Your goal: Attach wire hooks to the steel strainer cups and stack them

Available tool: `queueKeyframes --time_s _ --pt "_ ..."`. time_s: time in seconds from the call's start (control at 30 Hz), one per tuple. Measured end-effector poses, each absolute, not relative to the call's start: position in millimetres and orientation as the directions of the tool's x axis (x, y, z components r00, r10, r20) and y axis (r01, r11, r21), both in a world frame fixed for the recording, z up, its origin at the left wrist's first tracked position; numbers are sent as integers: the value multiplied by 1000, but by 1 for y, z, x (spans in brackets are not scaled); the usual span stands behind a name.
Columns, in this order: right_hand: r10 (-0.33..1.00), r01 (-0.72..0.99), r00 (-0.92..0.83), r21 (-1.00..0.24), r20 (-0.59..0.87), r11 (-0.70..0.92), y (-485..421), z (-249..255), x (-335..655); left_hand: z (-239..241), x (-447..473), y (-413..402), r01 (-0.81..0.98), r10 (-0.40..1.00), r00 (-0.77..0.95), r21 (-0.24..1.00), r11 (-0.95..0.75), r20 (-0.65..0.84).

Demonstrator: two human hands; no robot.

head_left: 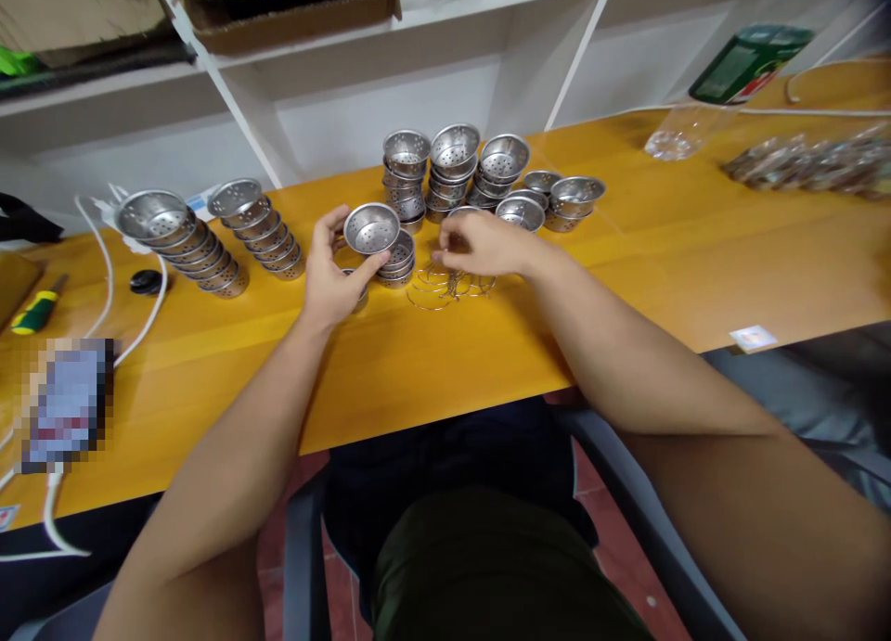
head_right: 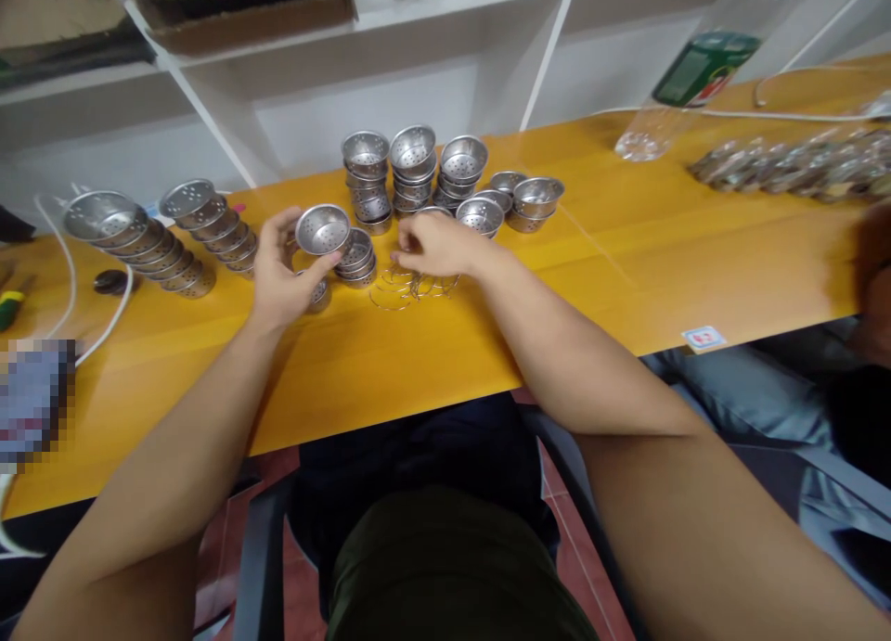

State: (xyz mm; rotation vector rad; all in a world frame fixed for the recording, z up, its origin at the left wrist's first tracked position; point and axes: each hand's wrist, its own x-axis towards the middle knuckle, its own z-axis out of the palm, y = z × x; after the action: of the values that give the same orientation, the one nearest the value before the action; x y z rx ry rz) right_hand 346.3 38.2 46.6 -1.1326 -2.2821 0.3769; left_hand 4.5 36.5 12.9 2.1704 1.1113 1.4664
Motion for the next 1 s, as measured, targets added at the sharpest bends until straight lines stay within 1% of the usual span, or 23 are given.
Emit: queueKeyframes --time_s 0.07,0.13,0.17,0.27,0.37,0.47,0.7,1.0 --pt "791 658 -499 -438 354 612 40 43 347 12 8 36 413 755 212 644 -644 620" --pt "779 647 -461 -440 425 623 39 42 341 13 10 34 384 771 238 672 -633 591" --pt "770 623 -434 -462 467 631 37 43 336 14 11 34 368 776 248 684 -629 580" --pt "725 471 -393 -553 566 687 31 44 318 18 13 30 344 778 276 698 -628 565" --pt "685 352 -403 -588 607 728 27 40 302 22 13 26 381 776 297 676 -630 556" --pt "683 332 -390 -598 617 730 28 35 294 25 12 22 408 779 319 664 -627 539" --pt "697 304 -404 -632 593 713 32 33 294 28 9 23 371 804 336 716 -592 490" --pt "726 323 -379 -653 573 685 39 32 293 28 9 29 340 814 342 746 -572 469"
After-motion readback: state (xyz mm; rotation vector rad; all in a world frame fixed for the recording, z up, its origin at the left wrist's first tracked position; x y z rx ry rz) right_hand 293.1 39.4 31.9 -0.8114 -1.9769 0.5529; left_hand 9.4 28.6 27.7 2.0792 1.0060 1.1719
